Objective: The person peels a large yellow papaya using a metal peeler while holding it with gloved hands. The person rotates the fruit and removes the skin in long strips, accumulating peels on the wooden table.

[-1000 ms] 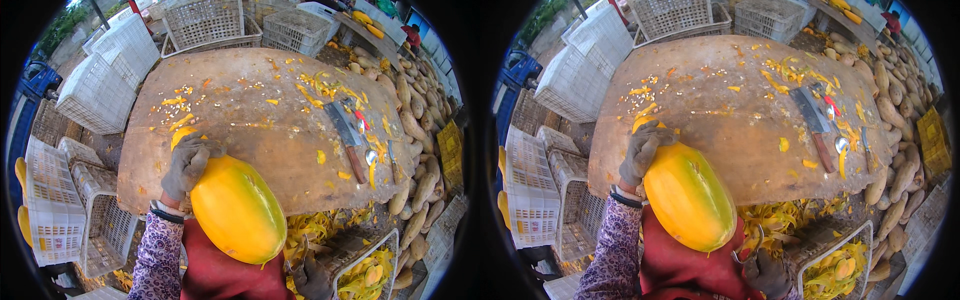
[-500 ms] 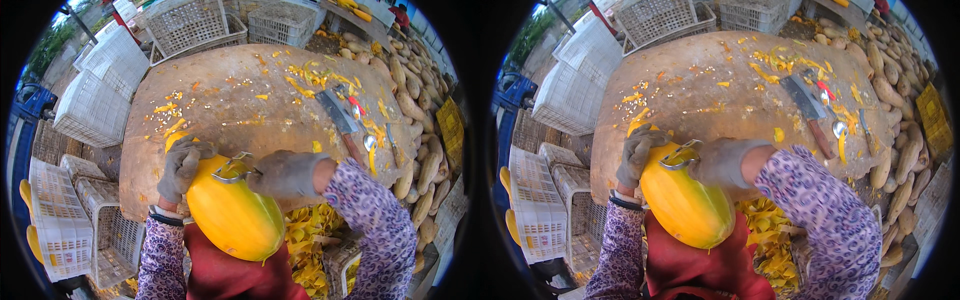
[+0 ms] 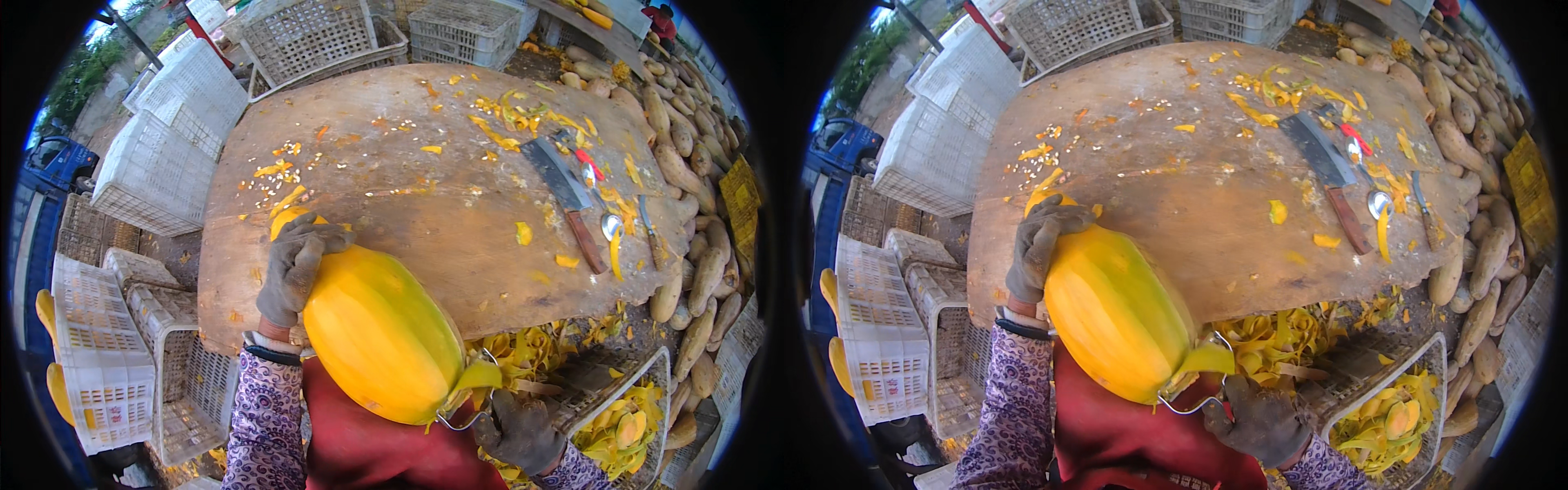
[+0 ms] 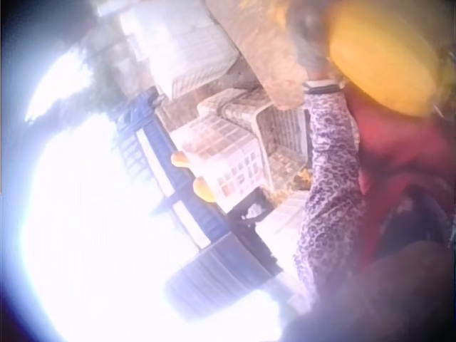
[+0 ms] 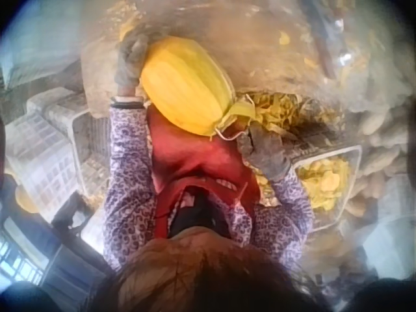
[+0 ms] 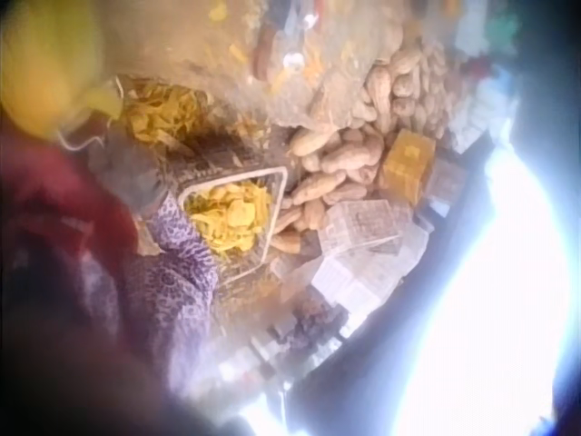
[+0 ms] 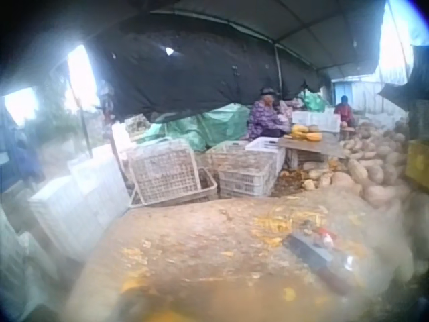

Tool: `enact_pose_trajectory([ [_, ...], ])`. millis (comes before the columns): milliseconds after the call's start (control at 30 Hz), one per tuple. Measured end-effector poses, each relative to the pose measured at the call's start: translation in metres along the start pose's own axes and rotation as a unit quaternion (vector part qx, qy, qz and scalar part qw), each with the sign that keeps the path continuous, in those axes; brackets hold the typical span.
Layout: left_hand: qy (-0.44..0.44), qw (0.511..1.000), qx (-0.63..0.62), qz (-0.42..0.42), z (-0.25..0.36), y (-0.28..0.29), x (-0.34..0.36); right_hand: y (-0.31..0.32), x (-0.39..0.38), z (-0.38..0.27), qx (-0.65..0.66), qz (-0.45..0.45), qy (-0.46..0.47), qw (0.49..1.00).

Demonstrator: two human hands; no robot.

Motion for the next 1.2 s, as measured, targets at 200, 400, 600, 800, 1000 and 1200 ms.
enact_pose_trajectory([
  [200,-0.005,1.000,0.012,-0.006,-0.001,-0.001,0.001,-0.032,-0.029,0.020,0.073,0.008,-0.054,0.996],
  [400,-0.004,1.000,0.019,0.009,-0.003,-0.001,-0.003,-0.048,-0.062,0.052,0.269,-0.039,-0.253,0.929],
  [600,-0.019,1.000,0.006,0.022,-0.001,0.003,-0.006,0.016,0.040,0.030,-0.066,0.013,0.158,0.985],
  [800,-0.026,0.999,-0.003,0.023,0.001,0.005,-0.009,0.014,0.183,-0.047,-0.129,-0.018,0.384,0.914],
  [1000,-0.019,1.000,-0.005,0.015,-0.003,0.003,-0.008,0.015,0.187,-0.051,-0.039,-0.187,0.198,0.961],
  [1200,-0.009,1.000,-0.011,0.026,-0.003,0.000,-0.007,0.044,0.087,-0.033,-0.205,-0.042,0.266,0.941],
])
Point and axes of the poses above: each hand's wrist, its own x-axis towards the middle knuckle, its own y-axis out of the back of the hand, z = x × y, the point moved 4 cm from there along x, towards the middle knuckle, and after that the axes turned 7 degrees about z, right-handed, at the moved point
